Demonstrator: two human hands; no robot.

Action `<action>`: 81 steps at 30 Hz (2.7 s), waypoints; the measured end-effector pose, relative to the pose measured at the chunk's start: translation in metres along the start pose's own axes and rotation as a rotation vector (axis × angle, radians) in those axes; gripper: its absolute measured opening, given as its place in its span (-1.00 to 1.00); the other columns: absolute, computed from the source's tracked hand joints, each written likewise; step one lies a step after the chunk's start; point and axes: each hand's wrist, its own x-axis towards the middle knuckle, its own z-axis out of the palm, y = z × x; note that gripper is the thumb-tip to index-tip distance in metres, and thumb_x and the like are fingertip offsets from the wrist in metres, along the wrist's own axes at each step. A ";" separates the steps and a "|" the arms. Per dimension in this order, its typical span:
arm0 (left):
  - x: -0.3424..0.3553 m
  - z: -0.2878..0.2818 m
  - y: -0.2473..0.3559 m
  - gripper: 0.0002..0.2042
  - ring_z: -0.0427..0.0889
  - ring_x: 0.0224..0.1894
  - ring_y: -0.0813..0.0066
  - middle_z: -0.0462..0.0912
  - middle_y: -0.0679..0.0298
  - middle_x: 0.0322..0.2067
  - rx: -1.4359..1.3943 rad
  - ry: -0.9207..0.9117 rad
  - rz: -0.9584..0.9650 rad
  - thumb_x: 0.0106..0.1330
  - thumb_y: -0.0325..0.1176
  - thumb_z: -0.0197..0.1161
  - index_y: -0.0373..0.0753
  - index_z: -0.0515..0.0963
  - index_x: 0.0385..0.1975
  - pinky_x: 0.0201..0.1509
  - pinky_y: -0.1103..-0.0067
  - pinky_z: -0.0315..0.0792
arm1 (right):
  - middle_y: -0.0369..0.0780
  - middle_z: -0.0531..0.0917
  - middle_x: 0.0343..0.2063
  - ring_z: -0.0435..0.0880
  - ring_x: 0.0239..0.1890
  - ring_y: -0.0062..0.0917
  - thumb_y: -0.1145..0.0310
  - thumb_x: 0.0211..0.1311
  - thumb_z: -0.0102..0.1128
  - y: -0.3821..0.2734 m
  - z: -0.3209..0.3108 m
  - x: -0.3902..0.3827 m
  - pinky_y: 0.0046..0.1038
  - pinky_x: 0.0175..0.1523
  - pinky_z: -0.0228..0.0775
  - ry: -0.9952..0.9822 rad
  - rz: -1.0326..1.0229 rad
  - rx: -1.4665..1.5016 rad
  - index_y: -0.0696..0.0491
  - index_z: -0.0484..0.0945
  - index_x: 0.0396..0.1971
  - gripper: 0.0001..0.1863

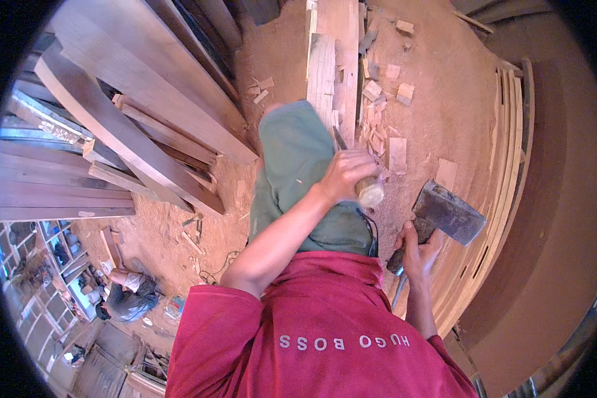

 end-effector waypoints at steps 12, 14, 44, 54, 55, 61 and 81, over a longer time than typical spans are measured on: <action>0.028 0.005 0.044 -0.77 0.53 -0.58 0.33 0.45 0.28 -0.63 -0.148 0.054 0.114 -0.16 -0.21 0.30 -0.20 0.48 -0.59 -0.54 0.44 0.40 | -0.16 0.56 -0.50 0.54 -0.46 -0.48 0.46 0.15 0.29 0.041 0.017 0.047 -0.42 -0.34 0.37 -0.028 -0.177 -0.386 0.22 0.45 -0.42 -0.81; 0.024 0.005 0.036 -0.76 0.53 -0.57 0.32 0.43 0.28 -0.64 -0.122 -0.002 0.093 -0.17 -0.20 0.25 -0.20 0.47 -0.58 -0.54 0.44 0.38 | -0.17 0.53 -0.51 0.52 -0.44 -0.45 0.44 0.13 0.31 0.050 0.013 0.046 -0.40 -0.28 0.38 -0.049 -0.139 -0.399 0.24 0.45 -0.41 -0.78; 0.032 0.001 -0.019 -0.73 0.50 -0.63 0.25 0.38 0.24 -0.69 -0.090 0.081 -0.054 -0.26 -0.27 0.37 -0.23 0.44 -0.63 -0.57 0.42 0.37 | -0.25 0.59 -0.57 0.54 -0.53 -0.63 0.43 0.17 0.25 0.025 0.038 0.056 -0.51 -0.43 0.39 -0.120 -0.046 -0.215 0.21 0.43 -0.40 -0.81; 0.032 -0.001 -0.019 -0.74 0.49 -0.64 0.25 0.36 0.24 -0.70 -0.101 0.090 -0.042 -0.26 -0.29 0.38 -0.23 0.44 -0.64 -0.59 0.42 0.35 | -0.27 0.59 -0.58 0.54 -0.56 -0.65 0.46 0.19 0.22 0.021 0.039 0.054 -0.54 -0.45 0.39 -0.138 -0.060 -0.243 0.21 0.42 -0.36 -0.83; 0.031 -0.001 -0.019 -0.74 0.49 -0.64 0.26 0.36 0.24 -0.70 -0.101 0.094 -0.036 -0.26 -0.29 0.37 -0.23 0.44 -0.64 -0.60 0.42 0.34 | -0.27 0.59 -0.58 0.54 -0.57 -0.65 0.46 0.19 0.22 0.020 0.039 0.054 -0.55 -0.45 0.39 -0.149 -0.042 -0.245 0.21 0.42 -0.35 -0.83; 0.031 -0.002 -0.017 -0.75 0.49 -0.64 0.27 0.36 0.25 -0.70 -0.077 0.084 -0.058 -0.25 -0.30 0.37 -0.23 0.44 -0.64 -0.60 0.43 0.34 | -0.28 0.56 -0.53 0.53 -0.46 -0.66 0.44 0.14 0.25 0.018 0.038 0.054 -0.53 -0.39 0.38 -0.145 0.093 -0.188 0.19 0.40 -0.40 -0.80; 0.031 -0.002 -0.020 -0.74 0.54 -0.62 0.27 0.46 0.23 -0.66 -0.050 0.073 -0.096 -0.24 -0.29 0.38 -0.24 0.45 -0.62 -0.57 0.43 0.40 | -0.27 0.57 -0.60 0.53 -0.62 -0.65 0.47 0.19 0.21 0.016 0.035 0.053 -0.56 -0.51 0.38 -0.149 0.150 -0.132 0.19 0.39 -0.30 -0.82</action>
